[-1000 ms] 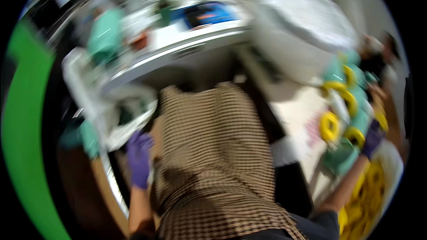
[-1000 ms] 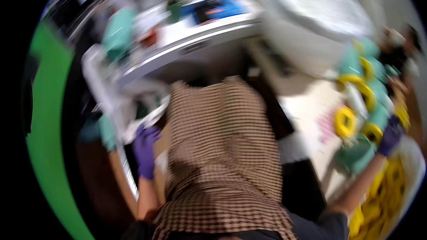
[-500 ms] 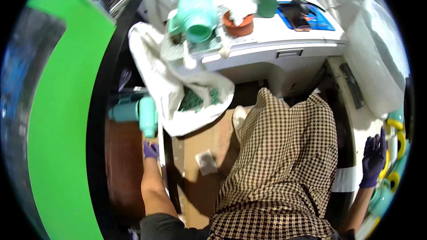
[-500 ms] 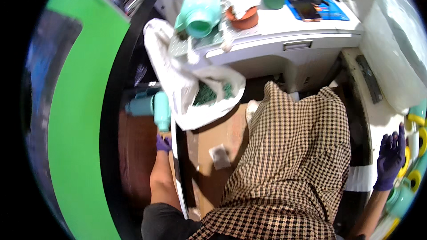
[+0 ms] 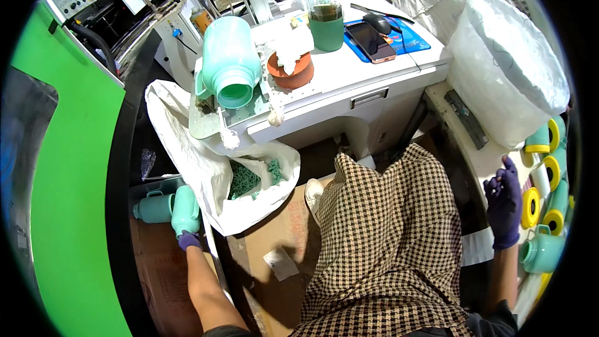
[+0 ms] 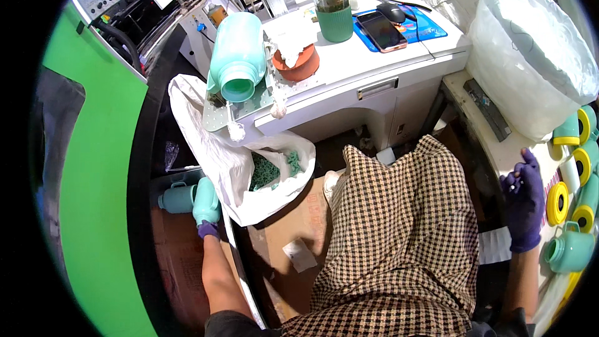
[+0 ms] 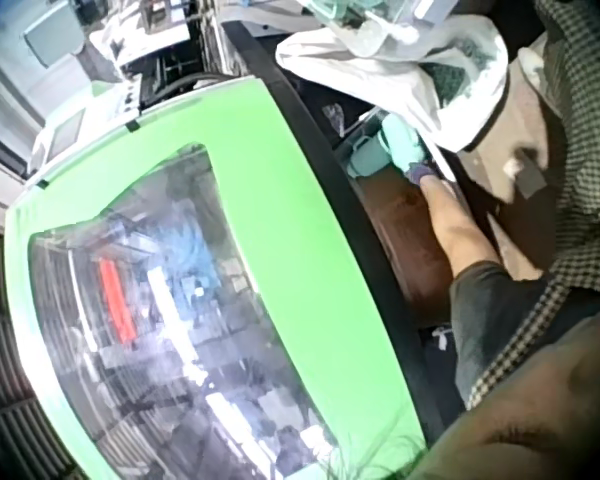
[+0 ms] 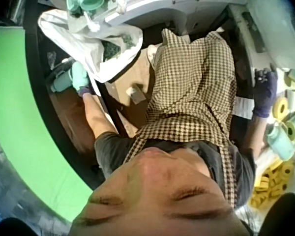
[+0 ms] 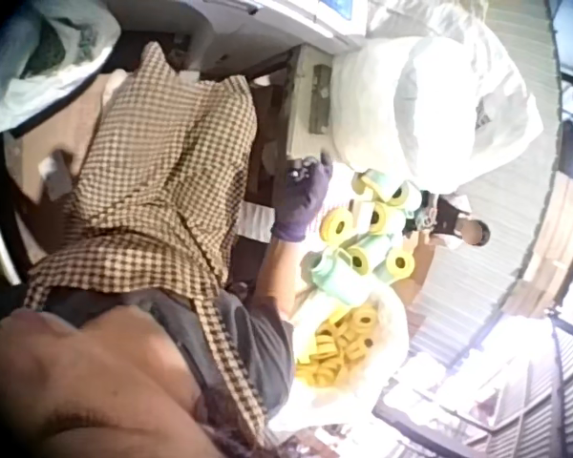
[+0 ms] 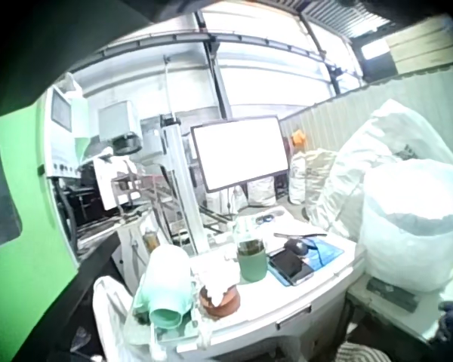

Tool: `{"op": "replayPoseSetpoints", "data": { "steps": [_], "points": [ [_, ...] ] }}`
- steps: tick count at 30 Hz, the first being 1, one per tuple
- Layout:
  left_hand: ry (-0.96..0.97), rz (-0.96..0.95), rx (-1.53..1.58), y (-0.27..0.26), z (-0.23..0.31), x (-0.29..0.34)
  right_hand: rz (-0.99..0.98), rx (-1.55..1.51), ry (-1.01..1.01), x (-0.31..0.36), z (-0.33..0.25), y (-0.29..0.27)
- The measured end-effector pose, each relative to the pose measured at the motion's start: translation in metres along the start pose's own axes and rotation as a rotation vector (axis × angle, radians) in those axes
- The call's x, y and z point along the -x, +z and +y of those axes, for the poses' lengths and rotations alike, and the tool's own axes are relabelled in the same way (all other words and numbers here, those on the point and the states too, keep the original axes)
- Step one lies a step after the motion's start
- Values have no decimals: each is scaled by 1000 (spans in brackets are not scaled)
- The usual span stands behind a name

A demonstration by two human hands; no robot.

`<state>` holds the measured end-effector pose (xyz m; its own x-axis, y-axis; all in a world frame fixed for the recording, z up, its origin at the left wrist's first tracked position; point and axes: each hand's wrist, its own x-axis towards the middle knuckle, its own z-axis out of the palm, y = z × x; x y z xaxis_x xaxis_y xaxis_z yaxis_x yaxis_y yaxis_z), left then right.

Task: The person assembles teal plastic containers by inserting a green ring into the opening and screwing on a yellow lid. They repeat this process for multiple units, placing the finished containers on a nearby table.

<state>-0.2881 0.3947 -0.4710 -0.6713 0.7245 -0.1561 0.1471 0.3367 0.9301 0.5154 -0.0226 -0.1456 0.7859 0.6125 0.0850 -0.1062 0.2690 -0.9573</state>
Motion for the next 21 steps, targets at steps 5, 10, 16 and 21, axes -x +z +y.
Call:
{"op": "replayPoseSetpoints", "data": {
  "steps": [5, 10, 16, 21],
  "points": [
    [513, -50, -597, -141, 38, 26, 25, -53, 143, 20, 6, 36],
    [924, -646, -957, -228, 73, 97, -28, -9, 154, 41, 22, 29],
    [893, -439, -797, -206, 8, 197, -172, -33, 120, 63, 34, 34],
    [878, 341, -829, -170, -32, 213, -336, 41, 140, 79, 42, 52]
  ]
}}
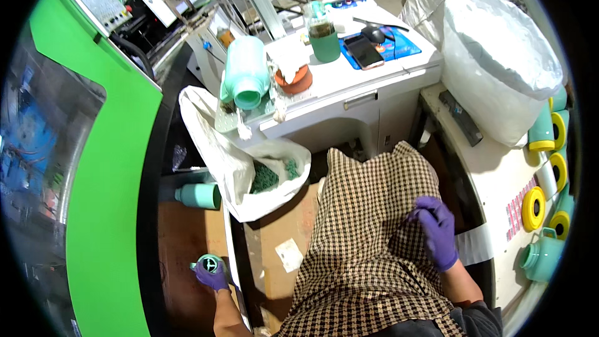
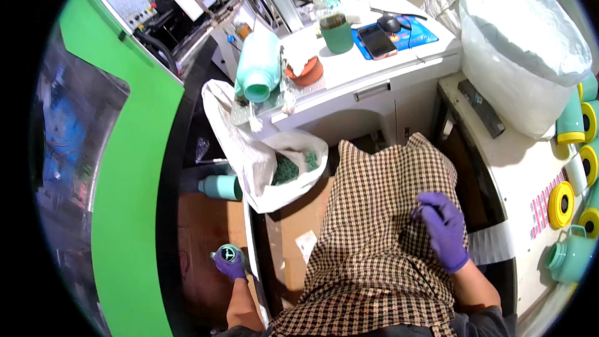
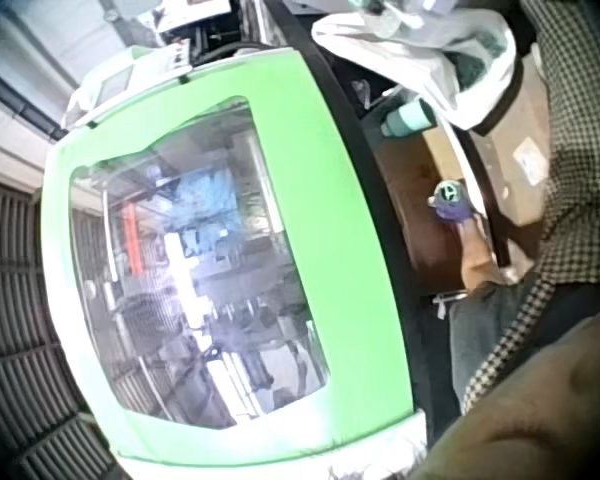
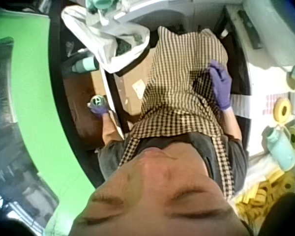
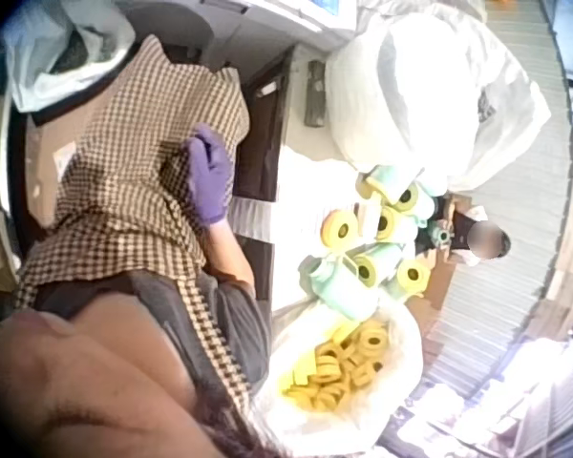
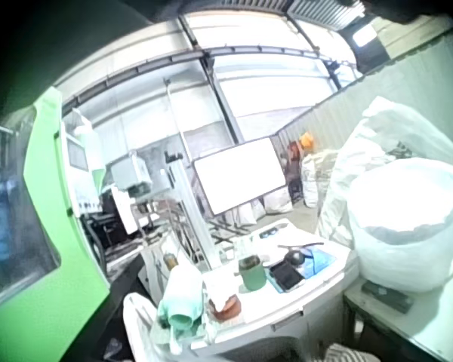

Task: The person assembles teal plastic containers by inserting a green ring into the opening and screwing on a yellow lid. They repeat this process for multiple units, placing the finished containers on a nearby table.

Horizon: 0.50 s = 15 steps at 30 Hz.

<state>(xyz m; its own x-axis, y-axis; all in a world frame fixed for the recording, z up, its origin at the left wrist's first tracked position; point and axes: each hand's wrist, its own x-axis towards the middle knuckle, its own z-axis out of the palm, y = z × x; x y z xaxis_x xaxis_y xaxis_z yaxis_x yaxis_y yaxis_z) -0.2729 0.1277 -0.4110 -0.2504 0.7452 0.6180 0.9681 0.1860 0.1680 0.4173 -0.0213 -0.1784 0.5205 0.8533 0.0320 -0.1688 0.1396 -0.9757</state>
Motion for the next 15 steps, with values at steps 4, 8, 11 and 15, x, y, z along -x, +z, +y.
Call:
{"op": "replayPoseSetpoints", "data": {
  "steps": [4, 8, 11, 15],
  "points": [
    [312, -31, 292, -41, 112, -83, -158, 458, -423, 4, -7, 4],
    [580, -250, 528, -174, 272, -125, -381, 553, -850, 1, -16, 38],
    [618, -482, 703, -222, 363, -85, -688, 397, -594, 20, -13, 72],
    [872, -164, 733, -218, 430, -34, -748, 503, -548, 20, -2, 85]
  ]
}}
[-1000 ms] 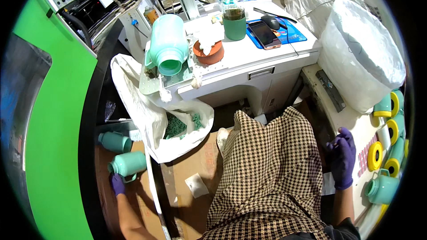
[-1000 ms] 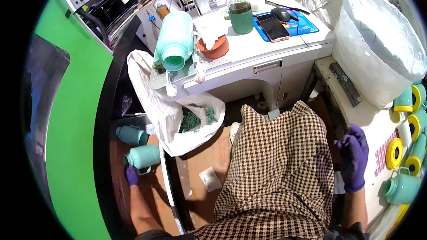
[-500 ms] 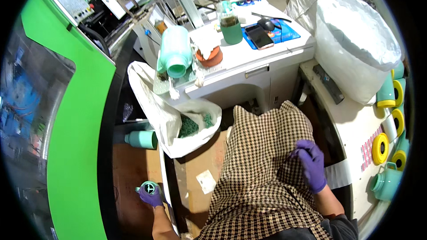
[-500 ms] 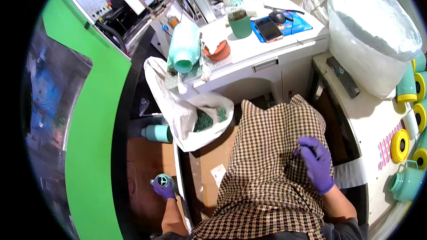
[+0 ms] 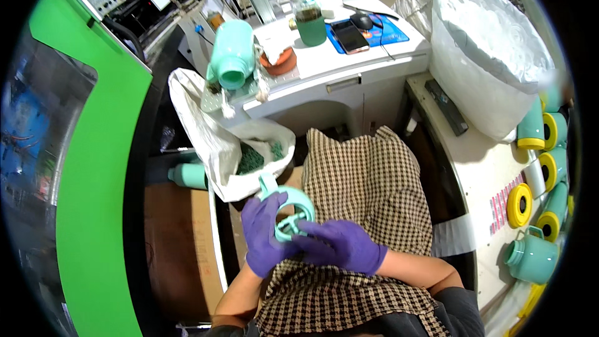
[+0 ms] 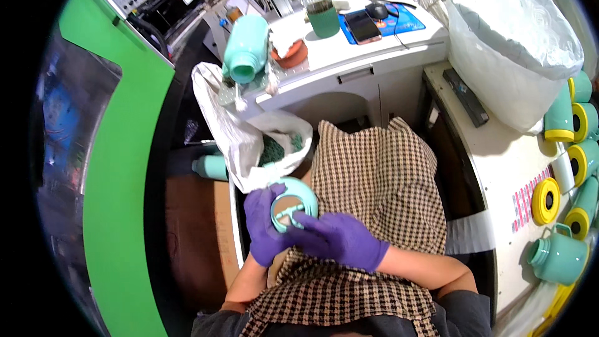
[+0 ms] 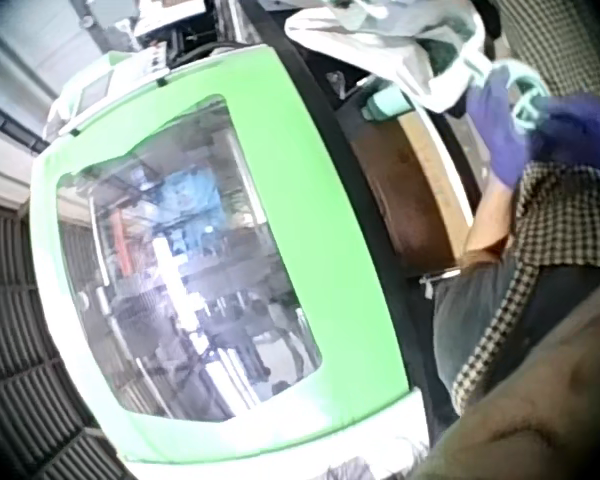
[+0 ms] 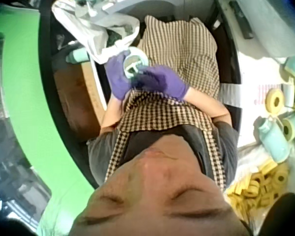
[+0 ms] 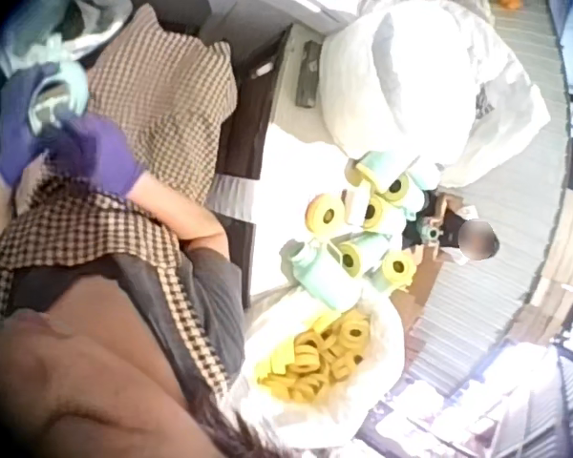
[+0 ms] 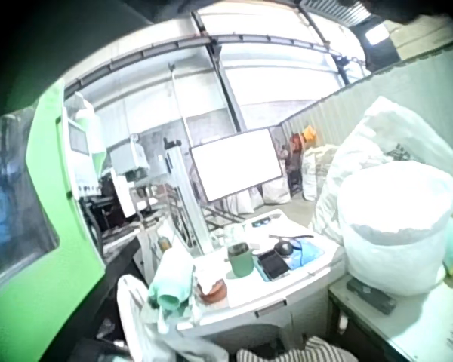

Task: The person assembles teal plastic containers by inserting a green ring into the opening and screwing on a yellow lid. They repeat this process for multiple units, placing the finished containers on a nearby table.

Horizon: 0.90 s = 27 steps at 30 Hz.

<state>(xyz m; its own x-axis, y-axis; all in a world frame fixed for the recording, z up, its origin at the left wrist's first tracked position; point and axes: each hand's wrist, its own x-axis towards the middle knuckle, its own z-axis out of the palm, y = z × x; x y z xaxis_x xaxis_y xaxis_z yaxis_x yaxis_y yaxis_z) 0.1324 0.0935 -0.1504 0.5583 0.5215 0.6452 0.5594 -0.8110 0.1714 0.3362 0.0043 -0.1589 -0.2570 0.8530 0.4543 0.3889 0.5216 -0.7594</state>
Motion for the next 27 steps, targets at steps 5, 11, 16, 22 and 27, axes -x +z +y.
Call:
{"op": "replayPoseSetpoints", "data": {
  "steps": [5, 11, 16, 22, 27],
  "points": [
    [-76, -128, 138, 9, 24, -15, 72, 116, -87, 8, 39, 21],
    [91, -99, 96, 38, 33, 1, -299, 313, 50, 18, 75, 22],
    [111, -145, 14, 36, 36, -17, -283, 255, -49, 13, 62, 2],
    [5, -69, 79, 27, 24, -24, -50, 484, 24, 14, 21, -7],
    [-56, -15, -8, 27, 27, -24, 119, 439, 260, 45, 11, 1]
  ]
}}
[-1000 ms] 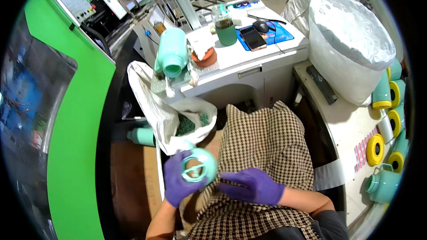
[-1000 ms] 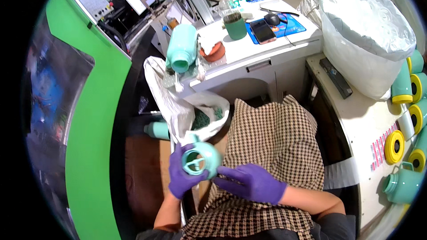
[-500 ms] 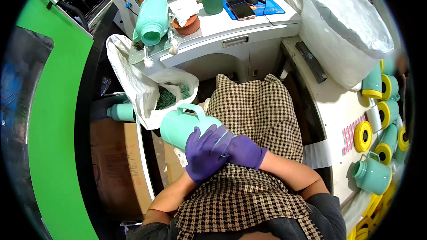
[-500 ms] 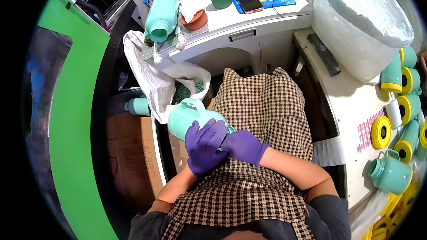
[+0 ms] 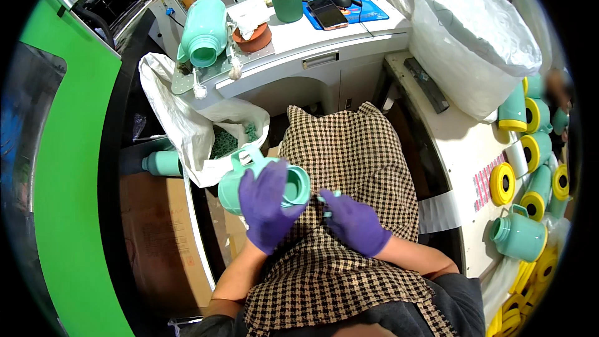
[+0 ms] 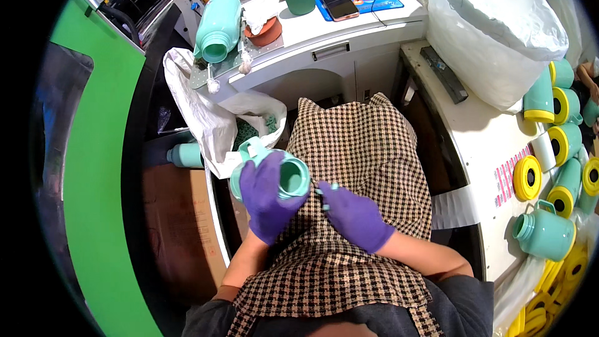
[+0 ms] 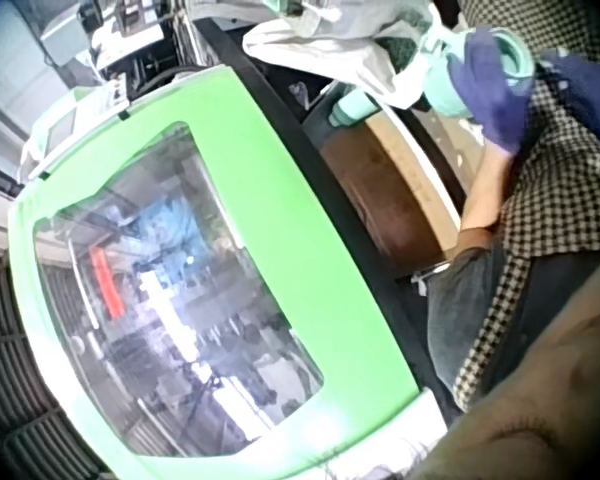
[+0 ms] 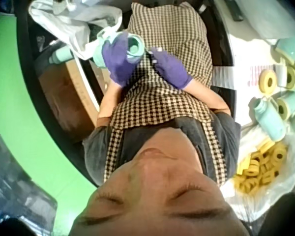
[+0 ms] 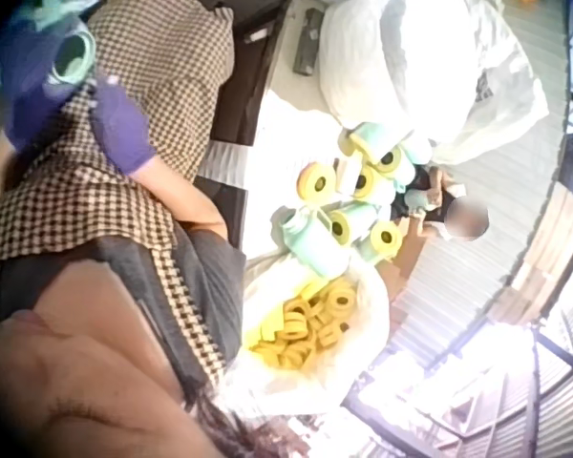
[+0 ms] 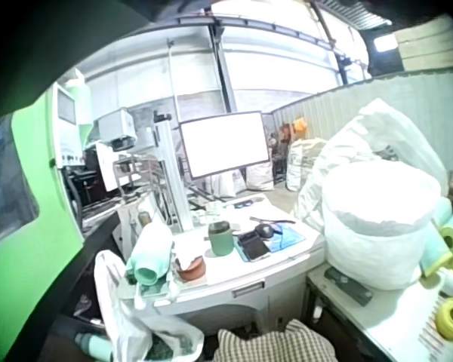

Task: The person assembles teal plastic containers by inserting a green ring into the opening and screwing on a yellow lid. They repeat this process for multiple units, placing the finished containers on a nearby table.

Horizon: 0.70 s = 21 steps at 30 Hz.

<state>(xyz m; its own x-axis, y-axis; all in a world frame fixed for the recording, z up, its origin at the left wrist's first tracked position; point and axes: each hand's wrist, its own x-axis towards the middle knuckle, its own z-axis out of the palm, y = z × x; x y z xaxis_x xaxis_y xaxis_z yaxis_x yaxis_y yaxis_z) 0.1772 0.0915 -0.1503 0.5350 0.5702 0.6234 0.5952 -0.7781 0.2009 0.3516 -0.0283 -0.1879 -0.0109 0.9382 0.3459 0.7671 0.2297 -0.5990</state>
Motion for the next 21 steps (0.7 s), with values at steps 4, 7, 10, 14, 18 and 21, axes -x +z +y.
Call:
{"op": "replayPoseSetpoints", "data": {
  "steps": [4, 7, 10, 14, 18, 21],
  "points": [
    [-90, 109, 62, -13, -31, 12, 327, -452, 139, 8, 18, -38],
    [-127, 63, -48, -37, -37, 45, 529, -197, -204, -14, 10, -66],
    [-275, -45, 24, -48, -36, 75, 358, -114, -521, -86, -12, -47],
    [-330, 45, 98, -33, -36, 94, -96, -227, -411, -235, 15, 96],
    [-157, 162, 313, -34, -58, 102, 142, -108, -423, -272, 38, 181],
    [15, 173, 120, -49, -22, 51, 249, -398, -343, -244, 41, 95]
  ]
}}
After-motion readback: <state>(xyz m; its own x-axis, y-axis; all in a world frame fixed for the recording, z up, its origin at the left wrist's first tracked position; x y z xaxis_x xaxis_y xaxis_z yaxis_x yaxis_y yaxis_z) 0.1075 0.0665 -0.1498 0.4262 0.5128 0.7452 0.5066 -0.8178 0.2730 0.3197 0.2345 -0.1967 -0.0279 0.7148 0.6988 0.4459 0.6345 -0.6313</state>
